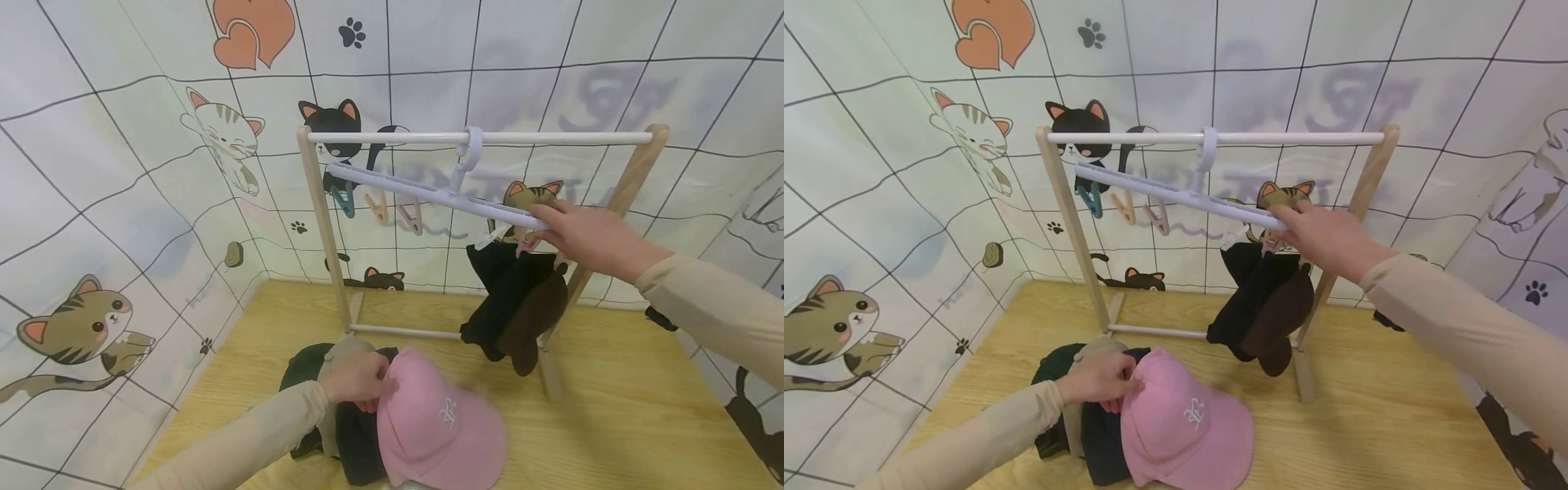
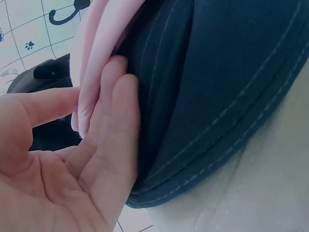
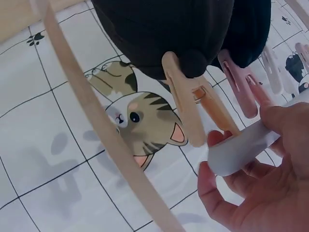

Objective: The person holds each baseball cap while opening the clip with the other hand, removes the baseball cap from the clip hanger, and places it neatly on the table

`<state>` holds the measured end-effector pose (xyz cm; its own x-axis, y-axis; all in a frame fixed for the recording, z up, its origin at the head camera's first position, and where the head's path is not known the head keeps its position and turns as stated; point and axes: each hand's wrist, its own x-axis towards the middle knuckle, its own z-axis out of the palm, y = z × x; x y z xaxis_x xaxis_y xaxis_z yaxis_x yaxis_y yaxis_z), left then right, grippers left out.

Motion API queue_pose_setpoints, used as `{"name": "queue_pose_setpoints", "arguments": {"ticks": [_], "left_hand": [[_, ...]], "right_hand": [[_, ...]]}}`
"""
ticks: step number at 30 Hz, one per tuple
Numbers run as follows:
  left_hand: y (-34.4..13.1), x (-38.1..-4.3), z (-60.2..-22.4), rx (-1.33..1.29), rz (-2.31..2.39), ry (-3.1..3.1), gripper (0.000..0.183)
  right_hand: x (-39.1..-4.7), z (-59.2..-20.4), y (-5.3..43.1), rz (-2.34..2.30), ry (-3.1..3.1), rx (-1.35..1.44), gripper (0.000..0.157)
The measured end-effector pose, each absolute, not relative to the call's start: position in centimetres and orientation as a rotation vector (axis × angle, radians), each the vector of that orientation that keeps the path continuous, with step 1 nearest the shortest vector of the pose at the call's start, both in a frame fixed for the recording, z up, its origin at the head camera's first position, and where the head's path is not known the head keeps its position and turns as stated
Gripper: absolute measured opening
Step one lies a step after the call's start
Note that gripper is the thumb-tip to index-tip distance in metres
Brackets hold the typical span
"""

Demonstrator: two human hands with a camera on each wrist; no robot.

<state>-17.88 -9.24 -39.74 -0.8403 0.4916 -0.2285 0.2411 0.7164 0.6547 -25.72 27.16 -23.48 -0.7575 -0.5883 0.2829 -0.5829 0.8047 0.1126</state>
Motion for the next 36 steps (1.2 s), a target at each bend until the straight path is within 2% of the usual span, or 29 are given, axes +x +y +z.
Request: {"name": "queue_pose_setpoints", "arguments": {"ticks": [8, 18, 30, 36], "left_hand": [[-9.2, -18.3, -39.0, 0.602, 0.832, 2.535, 0.026], [-8.3, -19.9, -36.2, 0.724, 0.583, 2.731, 0.024], [-3.1, -23.2, -32.2, 0.913, 0.379, 2.750, 0.019], [0.1, -24.4, -29.8, 0.987, 0.492, 2.686, 0.029]], "right_hand": [[-25.0, -22.0, 27.9, 0.019, -2.752, 0.867, 0.043], [-25.0, -20.6, 27.8, 0.084, -2.918, 0.872, 0.044], [-25.5, -19.3, 27.0, 0.185, -3.077, 0.995, 0.046], [-25.4, -18.8, 26.8, 0.201, -3.151, 1.003, 0.046]]}}
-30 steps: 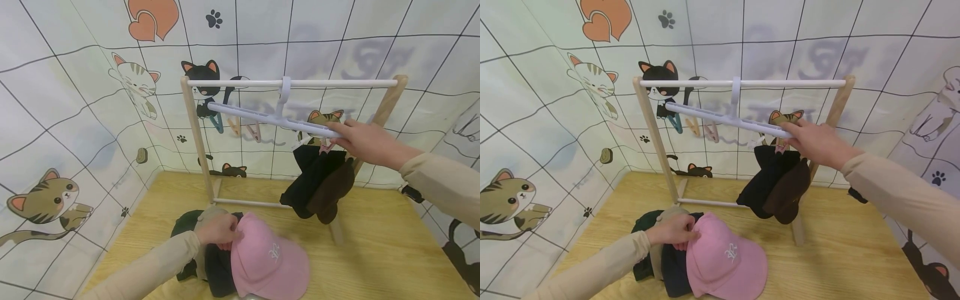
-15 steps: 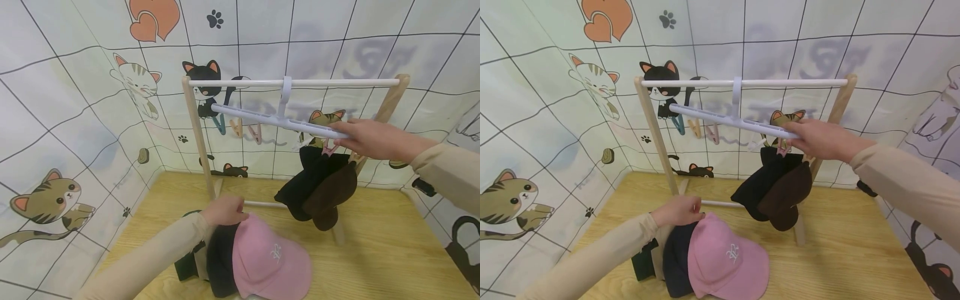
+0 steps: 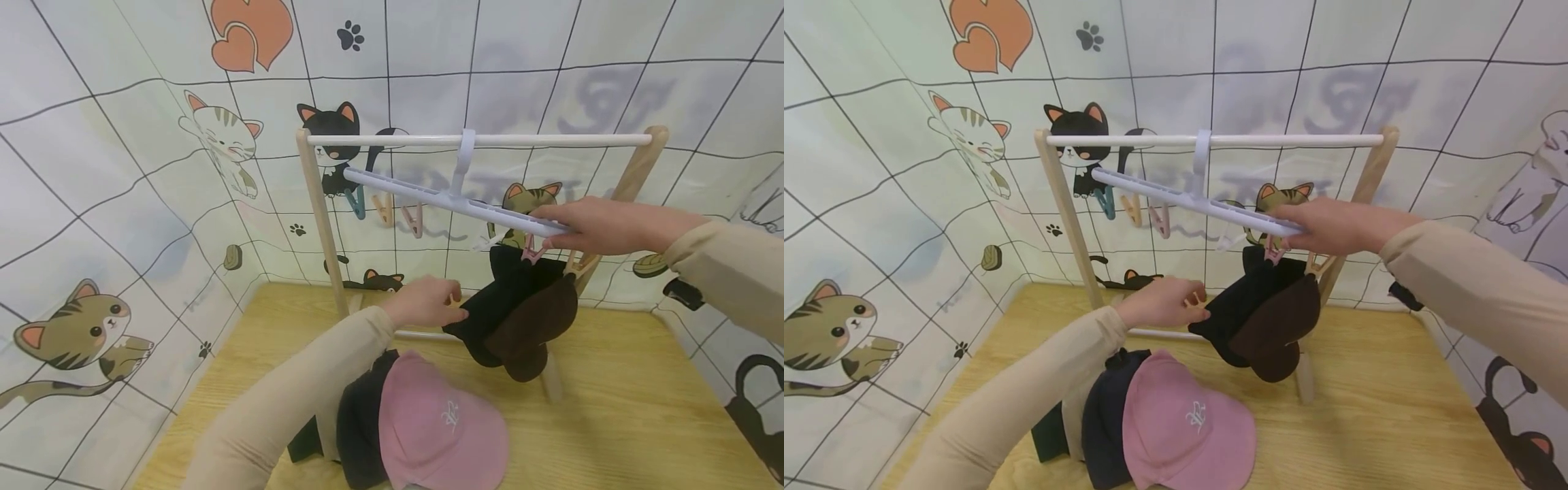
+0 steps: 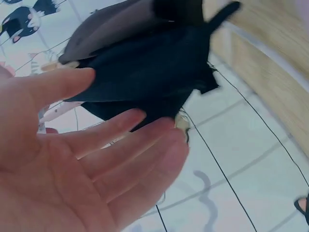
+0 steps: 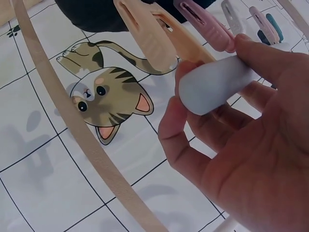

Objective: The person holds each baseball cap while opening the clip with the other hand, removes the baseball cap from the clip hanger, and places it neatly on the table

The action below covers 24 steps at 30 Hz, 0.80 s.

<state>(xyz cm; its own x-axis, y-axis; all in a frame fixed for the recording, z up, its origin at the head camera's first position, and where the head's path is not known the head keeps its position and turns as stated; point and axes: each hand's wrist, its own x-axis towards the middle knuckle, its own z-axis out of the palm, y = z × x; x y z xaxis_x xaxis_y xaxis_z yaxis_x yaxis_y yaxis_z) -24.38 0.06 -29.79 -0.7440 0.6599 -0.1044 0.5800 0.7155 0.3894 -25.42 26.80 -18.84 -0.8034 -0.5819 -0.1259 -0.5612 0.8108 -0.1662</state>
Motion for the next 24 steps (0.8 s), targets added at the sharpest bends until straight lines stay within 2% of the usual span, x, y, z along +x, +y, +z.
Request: {"name": "queue_pose_setpoints", "arguments": {"ticks": [7, 13, 19, 24], "left_hand": [[3.8, -25.7, -28.2, 1.022, 0.615, 2.567, 0.054], [6.7, -26.4, -28.3, 1.009, 0.616, 2.586, 0.064], [8.0, -26.9, -29.2, 0.986, 0.744, 2.580, 0.057], [8.3, -26.8, -29.5, 0.982, 0.859, 2.562, 0.050]], "right_hand": [[-25.4, -18.5, 26.7, -0.143, 2.796, -0.882, 0.044], [-25.4, -18.3, 26.5, -0.135, 2.774, -0.890, 0.046], [-25.5, -18.4, 26.3, -0.149, 2.771, -0.870, 0.045], [-25.4, -18.6, 26.4, -0.184, 2.792, -0.882, 0.039]]}}
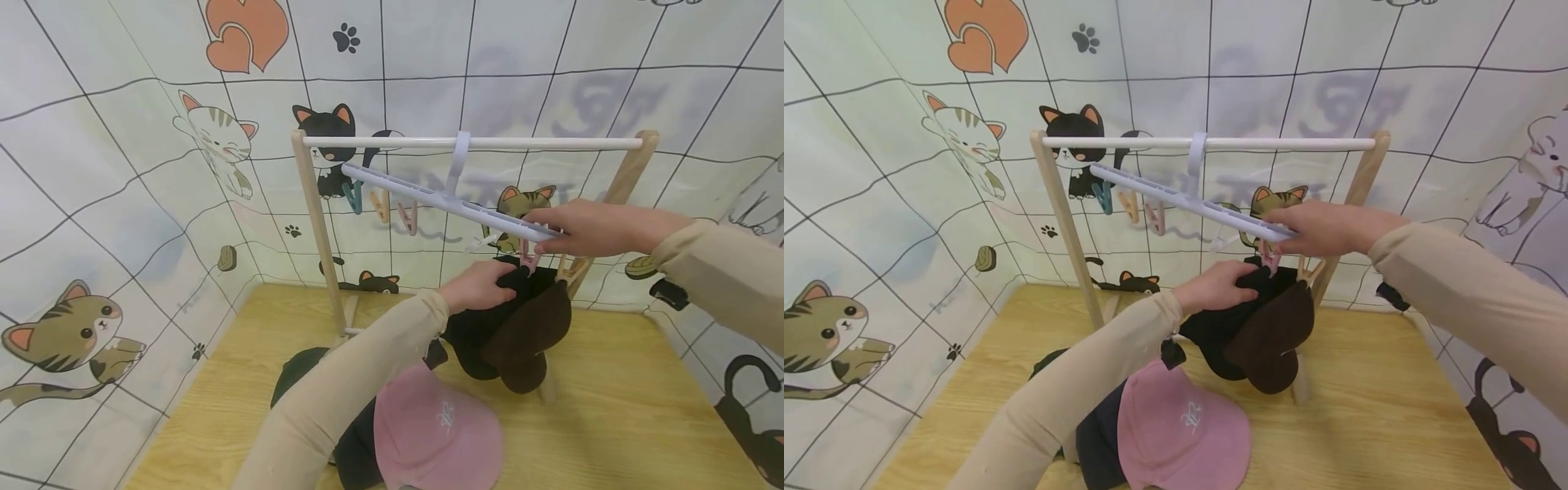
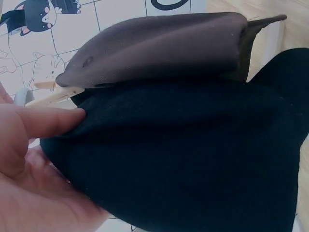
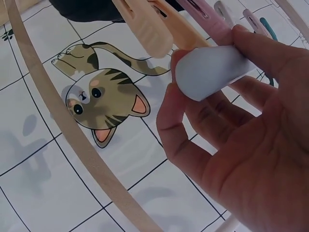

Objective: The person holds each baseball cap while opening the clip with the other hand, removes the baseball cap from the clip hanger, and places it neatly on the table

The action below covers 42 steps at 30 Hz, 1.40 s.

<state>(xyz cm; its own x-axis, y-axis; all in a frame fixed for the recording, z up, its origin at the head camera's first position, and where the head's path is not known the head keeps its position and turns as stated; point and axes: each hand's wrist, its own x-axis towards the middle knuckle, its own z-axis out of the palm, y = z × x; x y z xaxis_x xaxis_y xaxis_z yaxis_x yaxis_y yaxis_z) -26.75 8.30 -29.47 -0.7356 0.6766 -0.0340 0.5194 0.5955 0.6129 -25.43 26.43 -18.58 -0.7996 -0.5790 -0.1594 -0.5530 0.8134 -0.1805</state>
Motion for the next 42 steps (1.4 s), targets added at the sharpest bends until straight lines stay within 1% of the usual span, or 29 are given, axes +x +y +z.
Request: {"name": "queue_pose_setpoints", "arguments": {"ticks": [4, 7, 9, 12, 14, 17, 23, 33, 38, 42], "left_hand": [[8.0, -26.7, -29.4, 1.021, 0.938, 2.560, 0.037], [7.7, -26.8, -29.5, 1.042, 0.976, 2.559, 0.029], [7.5, -26.9, -29.5, 1.030, 0.979, 2.574, 0.030], [7.4, -26.9, -29.6, 1.010, 0.968, 2.596, 0.033], [7.4, -27.0, -29.5, 0.994, 0.976, 2.603, 0.034], [7.4, -26.9, -29.4, 1.000, 0.981, 2.608, 0.029], [7.3, -26.8, -29.3, 1.000, 0.967, 2.641, 0.025], [6.6, -26.7, -29.4, 1.006, 0.988, 2.621, 0.022], [6.3, -26.8, -29.7, 1.005, 1.003, 2.598, 0.016], [6.2, -26.7, -29.7, 0.990, 1.016, 2.586, 0.016]], "right_hand": [[-25.2, -18.8, 26.3, -0.179, 2.875, -0.928, 0.040], [-24.8, -19.1, 26.1, -0.071, 2.990, -1.035, 0.048], [-24.5, -19.5, 26.1, 0.038, 3.057, -1.202, 0.054], [-24.5, -20.1, 26.2, 0.170, 3.100, -1.579, 0.063], [-24.6, -20.4, 26.2, 0.236, 3.077, -1.807, 0.066], [-24.6, -20.7, 25.9, 0.317, 3.044, -1.961, 0.064], [-24.2, -21.0, 25.0, 0.501, 3.076, -1.924, 0.047], [-23.6, -22.0, 23.7, 0.893, 3.076, -1.928, 0.030], [-23.9, -22.2, 23.5, 0.974, 3.057, -1.955, 0.030], [-24.0, -22.1, 23.4, 1.027, 3.030, -1.941, 0.031]]}}
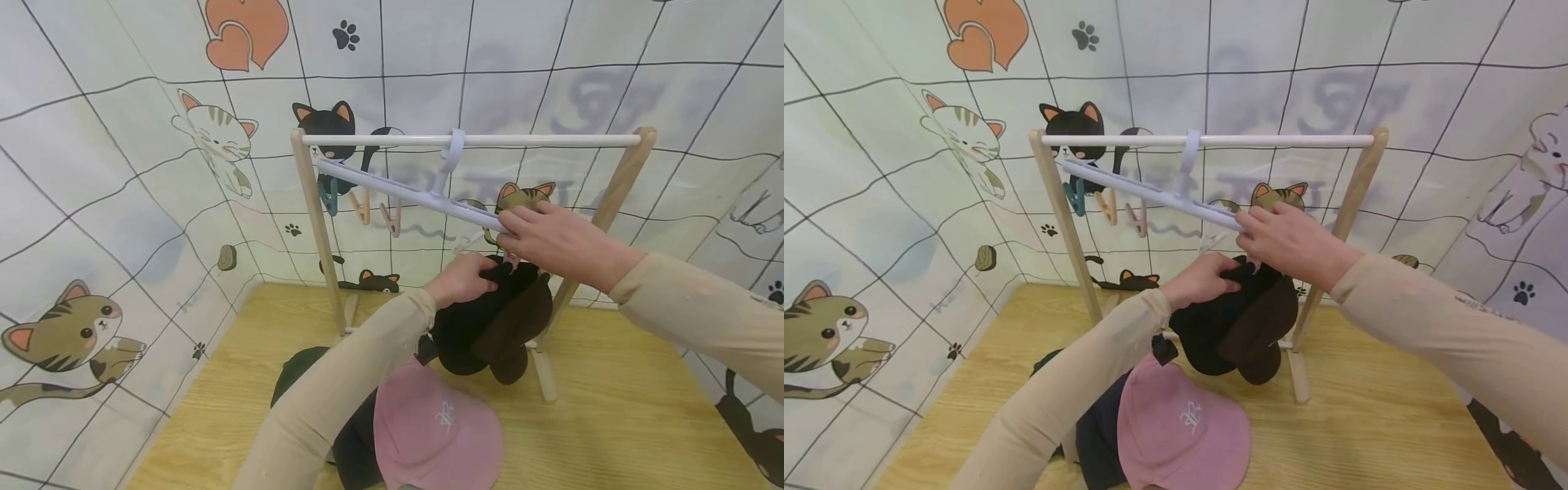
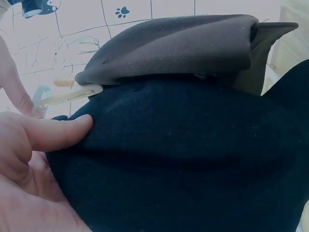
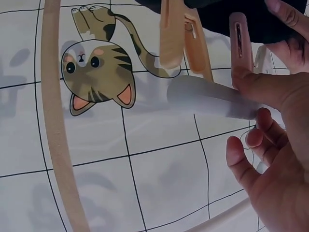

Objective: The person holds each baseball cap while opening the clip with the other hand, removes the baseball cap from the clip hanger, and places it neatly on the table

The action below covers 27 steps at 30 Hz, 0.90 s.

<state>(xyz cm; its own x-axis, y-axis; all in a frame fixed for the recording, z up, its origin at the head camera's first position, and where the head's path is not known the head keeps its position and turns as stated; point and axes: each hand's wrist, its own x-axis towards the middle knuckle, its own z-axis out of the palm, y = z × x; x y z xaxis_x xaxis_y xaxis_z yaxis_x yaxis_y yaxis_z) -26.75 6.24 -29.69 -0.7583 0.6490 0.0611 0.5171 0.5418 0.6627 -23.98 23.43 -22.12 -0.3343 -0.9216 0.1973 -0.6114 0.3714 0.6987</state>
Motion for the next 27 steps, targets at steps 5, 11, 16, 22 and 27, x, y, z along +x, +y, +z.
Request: {"name": "queue_pose_setpoints", "arguments": {"ticks": [5, 11, 16, 22, 27], "left_hand": [[6.3, -26.7, -29.6, 0.970, 1.027, 2.582, 0.016], [6.3, -26.7, -29.5, 0.939, 1.028, 2.616, 0.020], [6.2, -26.8, -29.5, 0.946, 1.038, 2.615, 0.019], [5.9, -26.9, -29.5, 0.977, 1.061, 2.591, 0.008], [5.9, -26.5, -29.9, 0.878, 1.086, 2.548, 0.025]], "right_hand": [[-23.7, -22.0, 22.9, -0.745, -2.146, 1.277, 0.027], [-23.2, -22.3, 21.7, -0.865, -2.199, 1.194, 0.021], [-23.6, -22.3, 21.6, -0.951, -2.131, 1.224, 0.024], [-24.7, -21.8, 22.4, -0.982, -2.015, 1.358, 0.028], [-25.3, -21.4, 22.8, -0.958, -2.007, 1.433, 0.026]]}}
